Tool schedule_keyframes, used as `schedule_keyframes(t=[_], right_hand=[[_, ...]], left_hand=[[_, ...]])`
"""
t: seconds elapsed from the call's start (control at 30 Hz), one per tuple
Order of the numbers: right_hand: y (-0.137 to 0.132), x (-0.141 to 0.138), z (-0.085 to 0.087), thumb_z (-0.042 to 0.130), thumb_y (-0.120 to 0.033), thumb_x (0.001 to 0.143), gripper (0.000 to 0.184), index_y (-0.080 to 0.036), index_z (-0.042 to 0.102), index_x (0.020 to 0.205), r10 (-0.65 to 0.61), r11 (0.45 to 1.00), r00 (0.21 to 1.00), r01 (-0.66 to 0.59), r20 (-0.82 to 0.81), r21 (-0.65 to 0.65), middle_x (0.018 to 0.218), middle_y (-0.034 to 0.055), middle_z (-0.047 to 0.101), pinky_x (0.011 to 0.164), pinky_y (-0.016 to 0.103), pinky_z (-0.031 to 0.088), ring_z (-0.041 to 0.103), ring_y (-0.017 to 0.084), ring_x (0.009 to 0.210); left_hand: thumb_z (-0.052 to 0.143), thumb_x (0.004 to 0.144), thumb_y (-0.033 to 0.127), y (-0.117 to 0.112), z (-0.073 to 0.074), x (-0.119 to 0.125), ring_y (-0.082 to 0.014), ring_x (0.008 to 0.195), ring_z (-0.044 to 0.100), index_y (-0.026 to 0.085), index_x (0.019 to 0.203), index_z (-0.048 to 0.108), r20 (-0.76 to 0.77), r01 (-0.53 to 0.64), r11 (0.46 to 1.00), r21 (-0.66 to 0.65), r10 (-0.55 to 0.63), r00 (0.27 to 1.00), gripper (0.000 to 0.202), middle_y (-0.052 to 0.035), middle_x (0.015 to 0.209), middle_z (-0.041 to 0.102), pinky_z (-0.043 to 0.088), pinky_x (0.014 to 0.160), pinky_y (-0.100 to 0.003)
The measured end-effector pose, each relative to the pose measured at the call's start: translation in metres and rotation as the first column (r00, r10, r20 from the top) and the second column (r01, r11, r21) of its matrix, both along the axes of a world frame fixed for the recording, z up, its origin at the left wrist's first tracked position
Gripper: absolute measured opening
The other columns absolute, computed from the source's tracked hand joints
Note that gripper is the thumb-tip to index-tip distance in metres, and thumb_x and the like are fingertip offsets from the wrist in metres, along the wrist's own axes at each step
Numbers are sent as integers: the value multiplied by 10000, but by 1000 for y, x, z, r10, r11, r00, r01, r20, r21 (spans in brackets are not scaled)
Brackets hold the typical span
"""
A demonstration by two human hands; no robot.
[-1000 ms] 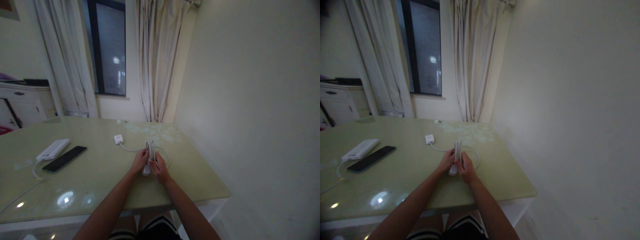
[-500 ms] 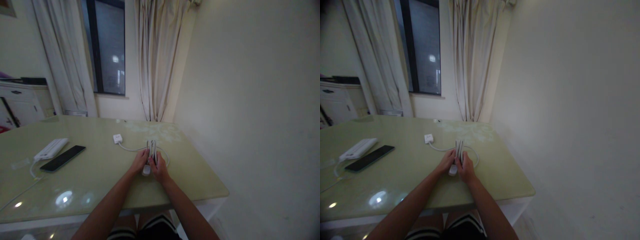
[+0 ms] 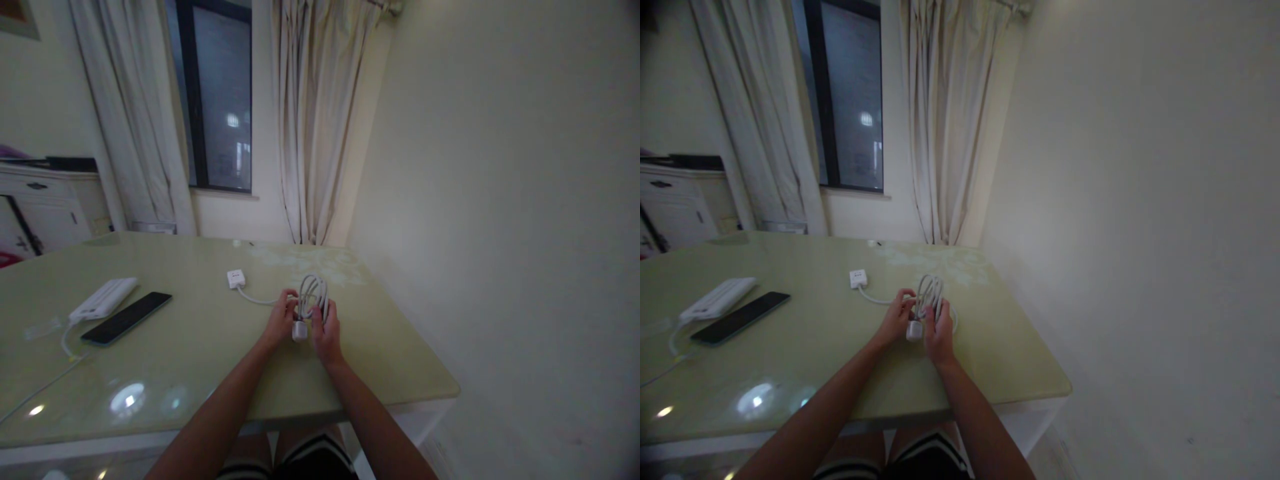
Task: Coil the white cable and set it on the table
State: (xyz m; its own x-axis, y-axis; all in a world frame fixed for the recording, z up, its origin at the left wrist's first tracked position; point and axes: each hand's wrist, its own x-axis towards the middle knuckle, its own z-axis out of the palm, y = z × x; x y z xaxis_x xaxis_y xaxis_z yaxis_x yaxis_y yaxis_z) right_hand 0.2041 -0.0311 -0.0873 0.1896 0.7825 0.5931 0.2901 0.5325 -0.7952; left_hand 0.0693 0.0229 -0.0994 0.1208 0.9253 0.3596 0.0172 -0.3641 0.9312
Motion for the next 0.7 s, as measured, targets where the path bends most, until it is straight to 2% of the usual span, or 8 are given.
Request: schedule_keyframes(t=[0.07,0.17,0.23,0.33,0.4,0.53,0.6,0.7], right_hand=[[2,2,-1,472,-451,993,278,-193,549,1062,-23,1000,998,22,-65,-15,842,48,655,631,276,463,600,177,710],[5,5,-3,467,-478,991,323,-183,553,1094,-20,1000,990,17,-141,-21,813,44,630,604,268,448,567,169,681],[5,7,-3,464,-500,991,346,-184,551,1099,-5,1000,984,1,-178,-22,801,35,612,585,256,439,550,159,663],[3,7,1,484,-537,978,385,-183,549,1115,50,998,964,-57,-263,-18,790,15,579,543,236,418,516,136,619],[2,6,6,518,-551,960,408,-178,556,1122,91,995,938,-100,-334,-8,772,-3,554,520,225,405,483,118,584],[5,10,11,588,-578,909,445,-175,591,1099,100,991,856,-133,-507,-29,741,-27,521,503,208,396,462,94,560],[11,15,10,617,-608,870,500,-173,611,1116,78,987,814,-144,-575,-70,731,-31,519,485,201,383,464,89,552],[20,24,10,676,-642,800,591,-162,640,1143,96,968,768,-220,-633,-120,679,-47,499,441,192,334,423,76,505]], left_hand=[[468,891,297,-2,-1,0,-140,639,620,173,1163,592,-79,67,996,59,-62,995,324,-43,876,708,511,618,-256],[476,846,169,-4,-3,-2,-168,815,660,182,1264,631,-262,122,983,134,-83,961,446,-87,1085,725,538,786,-307],[511,822,115,-5,-4,-5,-185,927,663,226,1342,614,-395,123,976,180,-43,918,541,-84,1188,708,524,877,-326],[576,819,83,-4,-2,-11,-210,1110,625,294,1390,585,-546,102,952,289,77,834,609,-67,1278,669,480,984,-332],[612,845,108,-3,0,-15,-220,1117,610,310,1375,602,-638,100,917,387,188,747,567,-69,1212,678,472,979,-330],[684,876,248,-6,5,-14,-233,995,595,312,1298,660,-746,177,819,546,380,547,427,-77,1023,670,460,910,-354],[679,889,280,-10,5,-9,-247,1045,571,310,1235,685,-728,211,760,615,444,523,347,-88,1084,663,425,966,-395],[605,933,242,-18,3,1,-250,1179,533,275,1125,695,-697,262,704,660,445,562,215,-90,1231,648,348,1084,-438]])
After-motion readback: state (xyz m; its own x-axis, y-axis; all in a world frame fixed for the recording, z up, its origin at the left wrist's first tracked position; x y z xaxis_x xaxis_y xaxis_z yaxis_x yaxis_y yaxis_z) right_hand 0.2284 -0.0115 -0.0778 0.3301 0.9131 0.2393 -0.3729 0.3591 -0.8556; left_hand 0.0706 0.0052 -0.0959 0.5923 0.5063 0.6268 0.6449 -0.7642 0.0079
